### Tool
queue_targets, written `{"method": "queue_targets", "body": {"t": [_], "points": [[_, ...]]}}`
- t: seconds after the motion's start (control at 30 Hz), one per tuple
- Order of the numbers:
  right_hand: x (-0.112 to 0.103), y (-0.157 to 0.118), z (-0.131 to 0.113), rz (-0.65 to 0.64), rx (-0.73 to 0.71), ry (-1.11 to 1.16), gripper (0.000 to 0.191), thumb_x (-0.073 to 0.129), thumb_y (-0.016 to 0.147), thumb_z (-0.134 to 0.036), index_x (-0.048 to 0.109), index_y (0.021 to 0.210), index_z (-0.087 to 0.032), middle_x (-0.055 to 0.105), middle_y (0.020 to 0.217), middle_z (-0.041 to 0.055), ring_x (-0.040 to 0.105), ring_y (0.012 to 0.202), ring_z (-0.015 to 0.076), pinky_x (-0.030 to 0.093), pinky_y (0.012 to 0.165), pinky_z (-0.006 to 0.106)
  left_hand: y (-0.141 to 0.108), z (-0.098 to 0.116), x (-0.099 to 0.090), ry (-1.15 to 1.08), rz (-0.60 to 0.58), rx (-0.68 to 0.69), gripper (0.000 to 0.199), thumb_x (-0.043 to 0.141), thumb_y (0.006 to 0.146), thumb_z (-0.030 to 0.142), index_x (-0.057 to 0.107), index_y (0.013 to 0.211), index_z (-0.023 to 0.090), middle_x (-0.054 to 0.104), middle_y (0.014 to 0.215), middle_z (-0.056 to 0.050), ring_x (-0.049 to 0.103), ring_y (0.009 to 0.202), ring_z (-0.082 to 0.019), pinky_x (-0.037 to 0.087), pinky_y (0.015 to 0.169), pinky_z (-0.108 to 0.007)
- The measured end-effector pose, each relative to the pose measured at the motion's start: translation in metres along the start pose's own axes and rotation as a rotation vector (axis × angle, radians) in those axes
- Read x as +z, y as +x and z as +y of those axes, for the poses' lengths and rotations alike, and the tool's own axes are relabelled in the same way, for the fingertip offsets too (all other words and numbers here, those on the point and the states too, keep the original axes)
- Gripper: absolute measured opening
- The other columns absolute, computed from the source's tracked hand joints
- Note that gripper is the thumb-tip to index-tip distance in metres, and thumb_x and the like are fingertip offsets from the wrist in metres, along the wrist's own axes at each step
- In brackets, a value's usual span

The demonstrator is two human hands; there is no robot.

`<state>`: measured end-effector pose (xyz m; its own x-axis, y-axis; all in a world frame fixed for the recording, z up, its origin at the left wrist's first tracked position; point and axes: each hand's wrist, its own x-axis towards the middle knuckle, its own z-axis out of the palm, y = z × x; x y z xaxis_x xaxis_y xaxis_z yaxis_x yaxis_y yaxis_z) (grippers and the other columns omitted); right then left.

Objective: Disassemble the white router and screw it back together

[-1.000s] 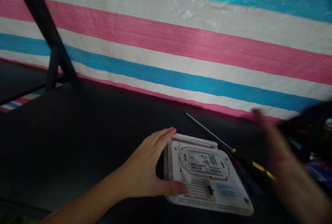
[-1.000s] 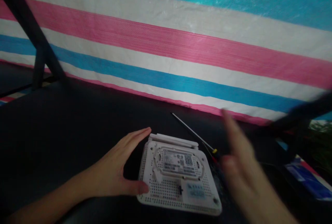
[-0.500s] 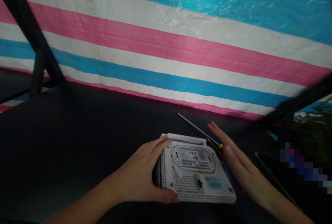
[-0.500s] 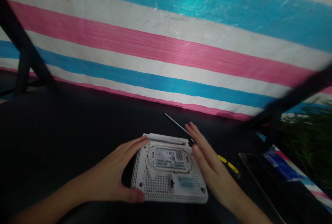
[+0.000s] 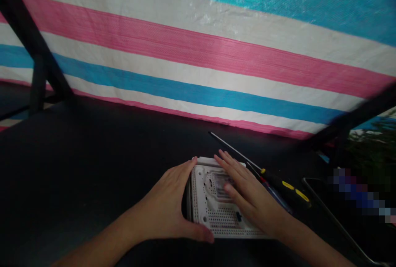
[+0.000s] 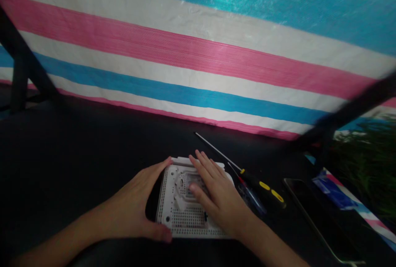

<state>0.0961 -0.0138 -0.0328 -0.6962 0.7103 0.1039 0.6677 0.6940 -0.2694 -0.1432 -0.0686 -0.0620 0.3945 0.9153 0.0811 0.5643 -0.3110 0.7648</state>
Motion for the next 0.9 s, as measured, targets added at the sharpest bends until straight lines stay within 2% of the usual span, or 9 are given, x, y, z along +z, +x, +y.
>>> {"method": "queue_targets", "body": {"t": [0.07, 0.13, 0.2, 0.3, 0.37, 0.47, 0.57, 0.77, 0.9], "points": [[-0.020, 0.010, -0.016, 0.105, -0.079, 0.023, 0.056, 0.035, 0.095, -0.045, 0.021, 0.147, -0.030, 0.019, 0.151, 0.0003, 0.022, 0.140, 0.0186, 0.030, 0.112, 0.046, -0.001, 0.000, -0.007, -0.116, -0.009, -0.053, 0.125, 0.083, 0.047, 0.059, 0.019, 0.147, 0.019, 0.025, 0.153, -0.017, 0.026, 0.138, -0.037, 0.023, 0.110, -0.059], [-0.035, 0.028, -0.039, 0.208, -0.074, 0.079, 0.055, 0.030, 0.096, -0.045, 0.019, 0.147, -0.028, 0.019, 0.151, -0.0013, 0.021, 0.140, 0.0153, 0.029, 0.114, 0.041, 0.001, -0.002, -0.018, -0.306, 0.100, -0.093, 0.106, 0.083, 0.055, 0.048, 0.030, 0.143, 0.024, 0.035, 0.149, -0.014, 0.035, 0.134, -0.035, 0.028, 0.109, -0.056], [-0.034, 0.051, -0.064, 0.251, -0.002, 0.103, 0.063, 0.026, 0.096, -0.051, 0.019, 0.148, -0.017, 0.017, 0.151, 0.0026, 0.019, 0.141, 0.0163, 0.027, 0.115, 0.038, 0.004, -0.005, -0.032, -0.521, 0.444, -0.139, 0.071, 0.074, 0.067, 0.038, 0.046, 0.131, 0.025, 0.052, 0.137, -0.011, 0.049, 0.124, -0.030, 0.036, 0.104, -0.051], [0.003, 0.078, -0.090, 0.099, 0.028, 0.008, 0.070, 0.026, 0.094, -0.053, 0.023, 0.146, -0.006, 0.017, 0.150, 0.0107, 0.017, 0.141, 0.0234, 0.022, 0.116, 0.045, 0.010, -0.010, -0.051, -0.714, 1.068, -0.214, 0.037, 0.062, 0.074, 0.030, 0.058, 0.110, 0.021, 0.062, 0.119, -0.008, 0.060, 0.109, -0.025, 0.044, 0.096, -0.044], [0.034, 0.085, -0.095, -0.017, 0.001, -0.042, 0.065, 0.031, 0.094, -0.048, 0.029, 0.144, -0.005, 0.024, 0.148, 0.0145, 0.022, 0.139, 0.0270, 0.024, 0.115, 0.048, 0.011, -0.012, -0.057, -0.736, 1.254, -0.241, 0.031, 0.061, 0.074, 0.028, 0.059, 0.104, 0.020, 0.063, 0.113, -0.007, 0.061, 0.105, -0.024, 0.045, 0.093, -0.041], [0.062, 0.083, -0.092, -0.014, 0.017, -0.010, 0.063, 0.029, 0.095, -0.049, 0.025, 0.147, -0.014, 0.021, 0.150, 0.0084, 0.021, 0.140, 0.0238, 0.023, 0.116, 0.046, 0.011, -0.011, -0.056, -0.723, 1.225, -0.250, 0.032, 0.063, 0.072, 0.029, 0.059, 0.102, 0.020, 0.064, 0.110, -0.006, 0.060, 0.105, -0.025, 0.047, 0.089, -0.039], [0.064, 0.081, -0.088, 0.015, 0.019, 0.070, 0.068, 0.028, 0.094, -0.053, 0.023, 0.147, -0.012, 0.020, 0.150, 0.0074, 0.019, 0.141, 0.0231, 0.022, 0.117, 0.046, 0.011, -0.010, -0.048, -0.647, 1.135, -0.190, 0.035, 0.065, 0.072, 0.032, 0.057, 0.104, 0.020, 0.062, 0.111, -0.006, 0.060, 0.102, -0.024, 0.047, 0.089, -0.040], [0.040, 0.075, -0.082, 0.153, 0.073, 0.440, 0.061, 0.039, 0.092, -0.049, 0.035, 0.141, -0.014, 0.033, 0.146, 0.0086, 0.029, 0.138, 0.0202, 0.027, 0.115, 0.043, 0.008, -0.012, -0.032, -0.285, 0.918, -0.036, 0.030, 0.056, 0.085, 0.029, 0.051, 0.114, 0.022, 0.056, 0.119, -0.007, 0.056, 0.107, -0.022, 0.046, 0.091, -0.040], [0.008, 0.029, -0.038, 0.326, 0.189, 0.477, 0.049, 0.038, 0.092, -0.051, 0.044, 0.133, -0.025, 0.042, 0.140, 0.0035, 0.038, 0.132, 0.0181, 0.029, 0.115, 0.041, 0.006, -0.009, -0.023, -0.042, 0.780, 0.007, 0.029, 0.051, 0.090, 0.026, 0.049, 0.118, 0.022, 0.055, 0.121, -0.008, 0.053, 0.112, -0.022, 0.044, 0.095, -0.041]]}}
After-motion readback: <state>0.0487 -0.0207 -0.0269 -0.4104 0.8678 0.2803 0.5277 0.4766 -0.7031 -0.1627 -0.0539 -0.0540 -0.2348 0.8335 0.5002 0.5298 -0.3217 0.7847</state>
